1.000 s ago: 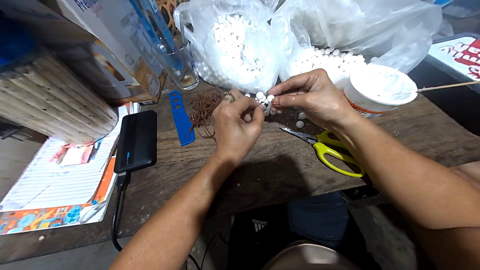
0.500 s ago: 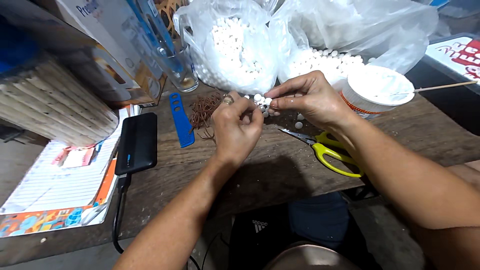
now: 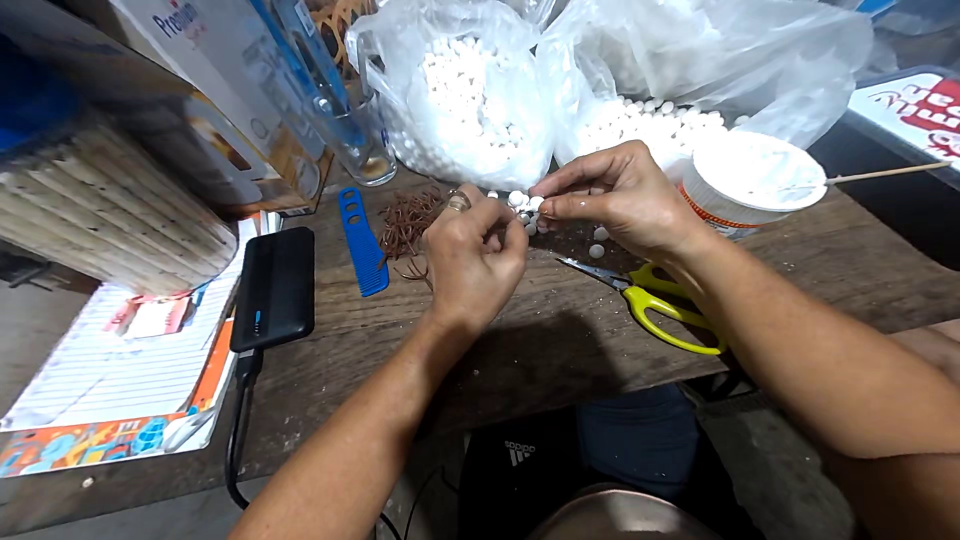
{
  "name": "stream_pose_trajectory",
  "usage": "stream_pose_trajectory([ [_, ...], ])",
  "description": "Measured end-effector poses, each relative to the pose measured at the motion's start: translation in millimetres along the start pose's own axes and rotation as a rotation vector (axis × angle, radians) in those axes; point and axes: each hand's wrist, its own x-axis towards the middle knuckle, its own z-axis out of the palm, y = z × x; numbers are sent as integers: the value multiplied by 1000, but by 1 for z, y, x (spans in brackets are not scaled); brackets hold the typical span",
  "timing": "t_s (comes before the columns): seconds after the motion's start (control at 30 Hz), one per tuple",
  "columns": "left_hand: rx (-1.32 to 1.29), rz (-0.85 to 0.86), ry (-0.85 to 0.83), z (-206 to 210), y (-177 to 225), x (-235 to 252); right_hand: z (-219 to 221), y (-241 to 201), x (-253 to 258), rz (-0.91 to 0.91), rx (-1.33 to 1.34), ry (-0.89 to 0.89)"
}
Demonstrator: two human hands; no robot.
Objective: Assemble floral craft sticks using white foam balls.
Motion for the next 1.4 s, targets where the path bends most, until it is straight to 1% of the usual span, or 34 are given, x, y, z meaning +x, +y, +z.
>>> stream_pose_trajectory([
  [0.13,1,13,2,2,-1,-1,1,0,-1,-3,-26,-10],
  [0.27,-5,-9,-14,1,0,-2,3,1,-1,-3,-31,4],
  [0.47,-50,-13,14,4,-2,-2,5,1,-1,6,-17,28],
  [0.73,-47,-4,16,4,-3,-2,6,5,-1,-37,-8,25],
  [1.07,-63,-17,9,4,-3,-1,8,6,-1,-2,5,19],
  [1.17,-89,-52,6,2,-2,0,5,2,-2,-33,-60,-7],
  [1.3,-108,-61,1,2,-2,0,4,6,-1,-133,-107,-30],
  [1.4,-107,-55,10,3,-3,-1,6,6,-2,-126,-97,-25],
])
